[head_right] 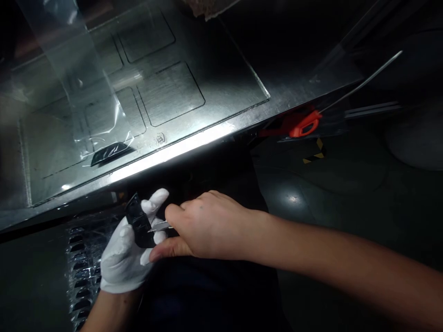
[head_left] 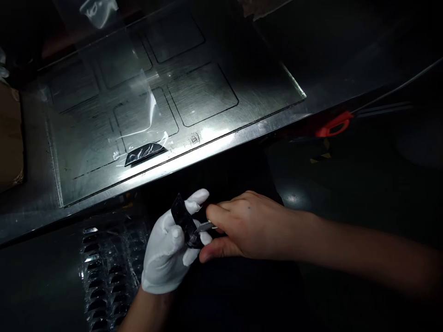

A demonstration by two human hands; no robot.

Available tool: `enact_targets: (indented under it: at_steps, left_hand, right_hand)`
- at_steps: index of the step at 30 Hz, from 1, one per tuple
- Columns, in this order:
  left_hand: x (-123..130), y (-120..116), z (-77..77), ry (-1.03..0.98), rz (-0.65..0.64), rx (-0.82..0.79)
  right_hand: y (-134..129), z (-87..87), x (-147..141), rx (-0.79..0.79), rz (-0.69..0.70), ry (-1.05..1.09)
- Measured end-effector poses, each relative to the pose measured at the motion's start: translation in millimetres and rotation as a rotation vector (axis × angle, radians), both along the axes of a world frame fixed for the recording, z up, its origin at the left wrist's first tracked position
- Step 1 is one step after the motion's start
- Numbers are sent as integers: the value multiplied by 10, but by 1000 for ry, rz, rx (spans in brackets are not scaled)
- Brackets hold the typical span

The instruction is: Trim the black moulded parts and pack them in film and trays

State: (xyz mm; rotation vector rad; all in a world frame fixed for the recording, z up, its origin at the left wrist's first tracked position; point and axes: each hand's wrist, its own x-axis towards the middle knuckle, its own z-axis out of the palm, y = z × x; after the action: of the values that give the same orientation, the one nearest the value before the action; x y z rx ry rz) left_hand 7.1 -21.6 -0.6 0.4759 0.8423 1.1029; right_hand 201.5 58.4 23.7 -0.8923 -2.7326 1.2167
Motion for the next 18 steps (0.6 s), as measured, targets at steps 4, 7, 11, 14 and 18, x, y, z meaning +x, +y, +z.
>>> enact_targets:
  at_steps: [4,7,11,14,18]
  left_hand:
    - [30,10,19,22,4,8]
    - [61,29,70,94,30,-37]
    - [87,44,125,124,15,-99]
    - [84,41,142,139,-33,-129]
    - [49,25,155,208,-75,-148]
  right_hand:
    - [46,23,147,-141,-47,164]
    - [148,103,304,-85,-187,276]
    - [270,191,386,186,-254,296]
    - [307,225,331,298,-154,257]
    - [315,260,220,334,-106,176]
